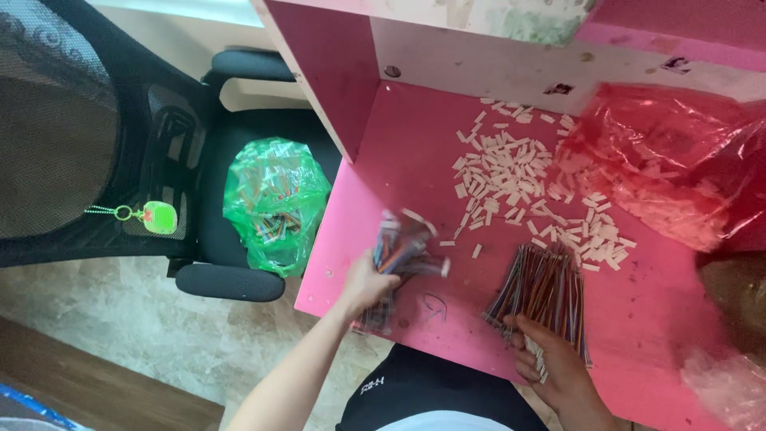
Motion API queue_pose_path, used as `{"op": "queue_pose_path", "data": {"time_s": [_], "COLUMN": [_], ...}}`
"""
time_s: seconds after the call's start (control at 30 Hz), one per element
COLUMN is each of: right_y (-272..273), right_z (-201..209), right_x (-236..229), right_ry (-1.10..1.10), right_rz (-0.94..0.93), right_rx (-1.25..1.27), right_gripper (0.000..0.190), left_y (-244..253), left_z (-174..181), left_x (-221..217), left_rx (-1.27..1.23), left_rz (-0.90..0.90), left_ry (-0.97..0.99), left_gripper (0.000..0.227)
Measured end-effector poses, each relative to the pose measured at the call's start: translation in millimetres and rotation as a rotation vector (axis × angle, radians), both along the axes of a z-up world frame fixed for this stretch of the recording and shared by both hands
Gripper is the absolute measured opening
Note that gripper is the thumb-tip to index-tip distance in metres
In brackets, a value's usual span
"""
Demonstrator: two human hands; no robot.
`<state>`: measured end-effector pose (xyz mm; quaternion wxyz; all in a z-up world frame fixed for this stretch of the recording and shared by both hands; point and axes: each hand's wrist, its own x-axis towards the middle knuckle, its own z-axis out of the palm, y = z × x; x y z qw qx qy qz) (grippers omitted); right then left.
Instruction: Assemble wire harnesses by attaching white plastic connectors to the ends of multi-colored wire bundles.
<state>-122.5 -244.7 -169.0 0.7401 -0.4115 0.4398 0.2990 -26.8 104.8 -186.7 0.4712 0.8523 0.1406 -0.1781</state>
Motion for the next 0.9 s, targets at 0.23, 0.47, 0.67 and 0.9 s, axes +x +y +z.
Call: {"op": "queue_pose_path", "data": {"time_s": [0.23,0.47,0.67,0.9], "right_y": [15,81,133,131], "right_z": [16,-30,-74,-120], "right_x": [17,38,58,42], "right_ry": [0.048,-0.006,0.04,0.157], "right_rz": [0.045,0.474,0.571,0.533], "right_rx": [-0.003,0.25,0.352,0.484], "right_gripper": [0.045,0.051,0.04,0.019], "left_y": [34,-5,-54,-62], "left_z": [-24,-8,18,4], "left_x": [-22,-33,-40,-49], "left_rx": [-0.775,-0.031,0.228,0.37], "left_rz": [0.445,0.237,0.318,0.2], "left_ry": [0.288,0.026,0.149,0.046], "left_gripper": [0.029,0.048,0.06,0.063]}}
